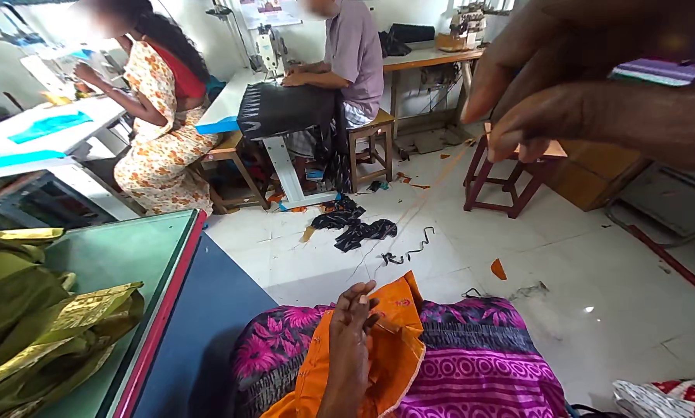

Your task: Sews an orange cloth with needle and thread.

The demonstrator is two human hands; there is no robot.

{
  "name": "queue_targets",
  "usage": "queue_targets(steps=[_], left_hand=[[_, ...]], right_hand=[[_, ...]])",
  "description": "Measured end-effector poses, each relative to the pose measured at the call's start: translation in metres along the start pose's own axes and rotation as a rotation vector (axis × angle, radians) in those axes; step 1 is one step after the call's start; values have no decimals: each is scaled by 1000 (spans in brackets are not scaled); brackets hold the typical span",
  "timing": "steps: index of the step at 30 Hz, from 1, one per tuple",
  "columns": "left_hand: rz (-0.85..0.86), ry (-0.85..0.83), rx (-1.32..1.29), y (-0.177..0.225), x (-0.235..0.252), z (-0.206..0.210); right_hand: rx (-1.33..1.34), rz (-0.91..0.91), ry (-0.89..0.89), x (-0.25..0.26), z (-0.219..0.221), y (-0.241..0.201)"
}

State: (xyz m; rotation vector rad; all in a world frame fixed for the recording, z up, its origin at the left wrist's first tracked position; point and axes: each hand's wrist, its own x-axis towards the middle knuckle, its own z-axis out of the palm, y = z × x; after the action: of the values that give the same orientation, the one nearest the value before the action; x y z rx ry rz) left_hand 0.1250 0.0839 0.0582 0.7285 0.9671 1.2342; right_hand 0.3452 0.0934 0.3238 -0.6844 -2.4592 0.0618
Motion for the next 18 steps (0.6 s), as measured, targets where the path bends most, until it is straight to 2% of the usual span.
queue_targets(steps=[4,7,14,18], left_hand=[[181,130,95,-4,4,-13],[350,161,213,-1,7,-20],[759,-69,624,7,17,-19],[780,-118,636,8,20,-14]], right_hand=[[10,-2,22,-2,3,4],[-36,19,23,-3,3,4],[-46,15,38,-3,6,1],[-20,27,34,-4,5,1]])
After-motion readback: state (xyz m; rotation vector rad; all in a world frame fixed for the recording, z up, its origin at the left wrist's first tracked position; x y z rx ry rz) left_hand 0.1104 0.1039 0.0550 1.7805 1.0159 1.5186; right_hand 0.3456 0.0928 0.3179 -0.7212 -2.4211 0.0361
